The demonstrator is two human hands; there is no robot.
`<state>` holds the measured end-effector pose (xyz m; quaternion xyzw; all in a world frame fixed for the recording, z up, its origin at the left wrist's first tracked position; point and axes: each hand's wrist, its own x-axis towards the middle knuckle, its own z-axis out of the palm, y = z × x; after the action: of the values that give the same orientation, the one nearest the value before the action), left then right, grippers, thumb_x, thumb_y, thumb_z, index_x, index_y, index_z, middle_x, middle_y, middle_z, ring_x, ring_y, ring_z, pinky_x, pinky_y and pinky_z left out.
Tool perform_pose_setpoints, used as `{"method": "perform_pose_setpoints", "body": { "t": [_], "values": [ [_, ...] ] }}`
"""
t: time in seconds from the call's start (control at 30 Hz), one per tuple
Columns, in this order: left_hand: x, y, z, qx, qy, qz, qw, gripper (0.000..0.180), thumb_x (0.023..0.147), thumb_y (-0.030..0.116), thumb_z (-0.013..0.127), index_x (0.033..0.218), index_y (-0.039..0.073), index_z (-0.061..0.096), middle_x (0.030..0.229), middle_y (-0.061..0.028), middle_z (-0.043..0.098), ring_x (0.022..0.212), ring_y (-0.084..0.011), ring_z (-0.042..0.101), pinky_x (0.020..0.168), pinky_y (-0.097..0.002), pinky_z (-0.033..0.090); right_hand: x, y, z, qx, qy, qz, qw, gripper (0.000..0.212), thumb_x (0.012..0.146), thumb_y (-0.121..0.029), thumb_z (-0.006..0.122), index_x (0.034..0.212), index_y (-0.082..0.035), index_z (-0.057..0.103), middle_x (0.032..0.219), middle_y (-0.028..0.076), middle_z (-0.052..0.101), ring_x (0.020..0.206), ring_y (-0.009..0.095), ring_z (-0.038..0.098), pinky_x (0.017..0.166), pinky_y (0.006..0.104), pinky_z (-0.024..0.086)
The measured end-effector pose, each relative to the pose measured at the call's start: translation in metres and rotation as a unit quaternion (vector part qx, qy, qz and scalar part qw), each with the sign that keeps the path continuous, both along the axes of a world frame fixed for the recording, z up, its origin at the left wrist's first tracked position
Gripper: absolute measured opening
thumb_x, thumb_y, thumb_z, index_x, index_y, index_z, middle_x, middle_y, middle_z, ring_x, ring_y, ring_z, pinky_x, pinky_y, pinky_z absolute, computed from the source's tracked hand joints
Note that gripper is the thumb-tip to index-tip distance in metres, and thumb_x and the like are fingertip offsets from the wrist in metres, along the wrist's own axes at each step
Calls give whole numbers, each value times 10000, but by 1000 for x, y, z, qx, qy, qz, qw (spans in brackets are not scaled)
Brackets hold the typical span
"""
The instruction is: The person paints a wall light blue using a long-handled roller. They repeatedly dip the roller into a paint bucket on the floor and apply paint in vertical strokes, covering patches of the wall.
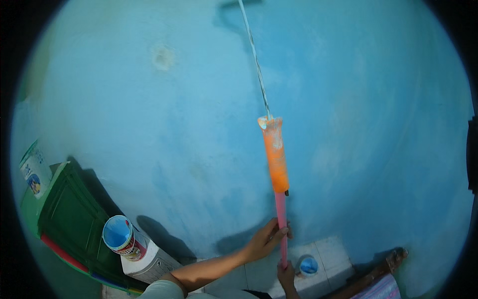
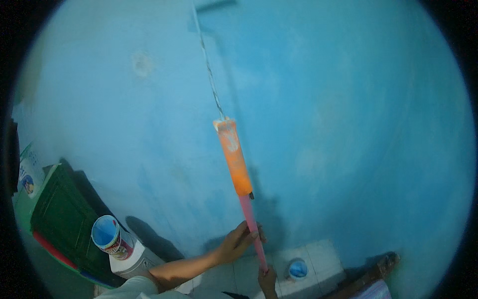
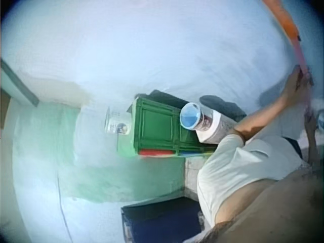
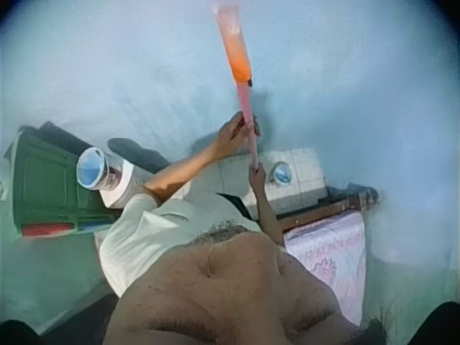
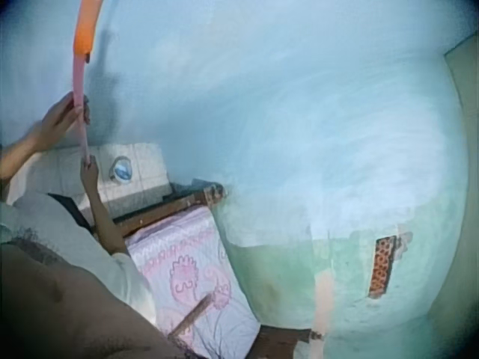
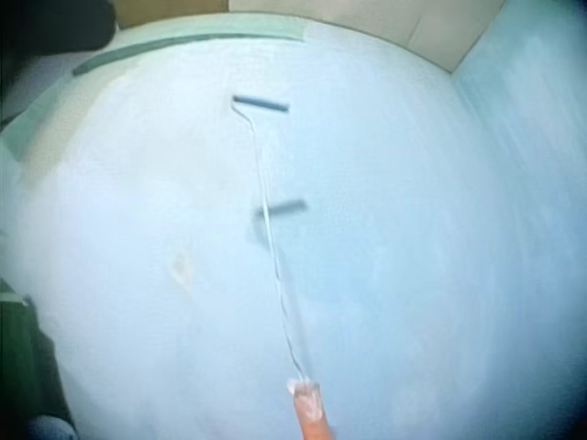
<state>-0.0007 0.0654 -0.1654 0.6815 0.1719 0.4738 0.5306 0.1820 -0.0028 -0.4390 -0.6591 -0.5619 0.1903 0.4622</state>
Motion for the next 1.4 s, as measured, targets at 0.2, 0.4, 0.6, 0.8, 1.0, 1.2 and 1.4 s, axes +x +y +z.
{"method": "perform_pose_setpoints", "body": {
  "t": [0.2, 0.4, 0.6, 0.8, 1.0, 1.2, 1.4],
  "values": [
    [42, -9, 29, 64, -9, -15, 998, 393, 1041, 200, 444, 1345, -33, 356, 1189, -140, 567, 1145, -216, 587, 961, -369, 483, 61, -16, 14, 42, 76, -95, 992, 81, 847, -21, 611, 869, 23, 548, 681, 165, 547, 603, 304, 535, 595, 382, 432],
    [60, -12, 52, 28, -118, -37, 992, 456, 1050, 220, 403, 1404, -34, 269, 1241, -152, 544, 1152, -243, 586, 965, -383, 482, 116, -54, 6, 58, 21, -134, 989, 35, 859, 13, 587, 885, 11, 563, 733, 136, 597, 679, 204, 588, 638, 337, 457],
    [64, -10, 20, 53, -25, -101, 993, 458, 1065, 219, 339, 1456, 1, 243, 1243, -179, 551, 1144, -287, 577, 998, -432, 451, 157, -86, -16, 20, -30, -175, 984, 52, 842, -10, 608, 875, 15, 577, 775, 191, 620, 683, 280, 604, 666, 375, 477],
    [83, -26, 9, 11, 27, -113, 993, 331, 1067, 246, 346, 1262, -15, 404, 1108, -86, 593, 1090, -189, 582, 1135, -406, 300, 187, -120, -34, -18, -73, -202, 976, 94, 765, -5, 624, 817, 34, 557, 742, 234, 571, 703, 408, 573, 668, 469, 441],
    [88, -17, 5, 48, 57, -121, 990, 383, 1077, 289, 297, 1283, -18, 398, 989, -57, 546, 1001, -176, 568, 1114, -404, 330, 233, -127, -165, -2, -89, -153, 984, 297, 872, -227, 627, 1040, 15, 596, 859, 233, 638, 776, 407, 609, 701, 464, 487],
    [81, 14, 51, 11, -19, -106, 994, 493, 1077, 302, 306, 1416, -56, 285, 957, -78, 532, 906, -166, 578, 860, -337, 499, 166, -93, -77, -46, -10, -55, 997, 254, 921, -191, 586, 1096, -8, 611, 893, 203, 653, 776, 366, 595, 720, 451, 489],
    [52, 48, 166, 72, -38, -54, 995, 538, 1066, 367, 341, 1400, -53, 305, 830, -70, 557, 714, -173, 622, 705, -307, 524, 108, -53, -54, -199, 89, 48, 975, 443, 931, -376, 619, 1241, -59, 621, 993, 169, 690, 946, 302, 647, 821, 404, 499]
  ]
}}
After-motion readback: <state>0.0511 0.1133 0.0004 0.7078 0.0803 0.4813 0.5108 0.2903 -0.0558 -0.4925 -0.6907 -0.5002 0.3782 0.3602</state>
